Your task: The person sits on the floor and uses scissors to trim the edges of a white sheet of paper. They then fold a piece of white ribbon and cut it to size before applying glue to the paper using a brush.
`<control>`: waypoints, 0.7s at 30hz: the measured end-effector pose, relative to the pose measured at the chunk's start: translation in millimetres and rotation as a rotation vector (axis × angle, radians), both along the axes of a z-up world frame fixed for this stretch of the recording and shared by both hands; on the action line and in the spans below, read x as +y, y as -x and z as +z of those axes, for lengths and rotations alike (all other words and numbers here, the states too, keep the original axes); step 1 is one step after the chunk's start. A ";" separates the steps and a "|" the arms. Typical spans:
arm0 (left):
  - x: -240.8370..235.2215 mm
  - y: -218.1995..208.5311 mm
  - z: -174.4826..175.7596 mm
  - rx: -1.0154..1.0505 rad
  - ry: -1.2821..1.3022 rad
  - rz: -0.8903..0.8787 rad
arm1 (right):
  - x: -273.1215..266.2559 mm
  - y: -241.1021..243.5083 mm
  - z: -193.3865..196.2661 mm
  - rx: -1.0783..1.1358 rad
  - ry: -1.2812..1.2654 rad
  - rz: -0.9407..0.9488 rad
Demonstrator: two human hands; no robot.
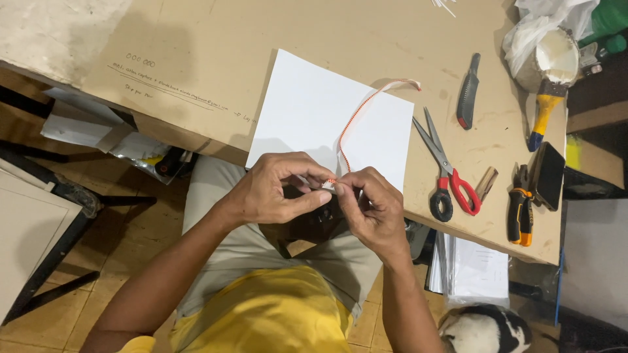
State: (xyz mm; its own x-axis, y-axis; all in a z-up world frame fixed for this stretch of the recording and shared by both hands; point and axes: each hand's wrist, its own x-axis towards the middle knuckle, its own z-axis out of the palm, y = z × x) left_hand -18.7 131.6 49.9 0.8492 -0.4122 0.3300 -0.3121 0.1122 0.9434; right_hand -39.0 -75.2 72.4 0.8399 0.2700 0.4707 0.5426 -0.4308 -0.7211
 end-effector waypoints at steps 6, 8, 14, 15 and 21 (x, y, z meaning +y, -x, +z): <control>-2.3 -0.4 1.3 -0.056 -0.057 0.045 | 0.3 2.7 -0.7 -0.001 0.004 -0.014; -7.0 -1.2 -1.0 -0.169 -0.120 0.115 | -4.0 4.8 -1.6 0.004 0.037 -0.016; -9.7 0.8 -13.5 -0.044 -0.134 0.221 | -59.6 17.3 18.9 -0.061 0.200 -0.347; -12.4 2.2 -16.1 -0.043 -0.134 0.216 | -78.8 18.0 10.9 -0.060 0.200 -0.352; -29.8 6.3 -17.2 0.068 -0.042 0.229 | -145.4 37.5 -16.3 0.080 0.634 -0.708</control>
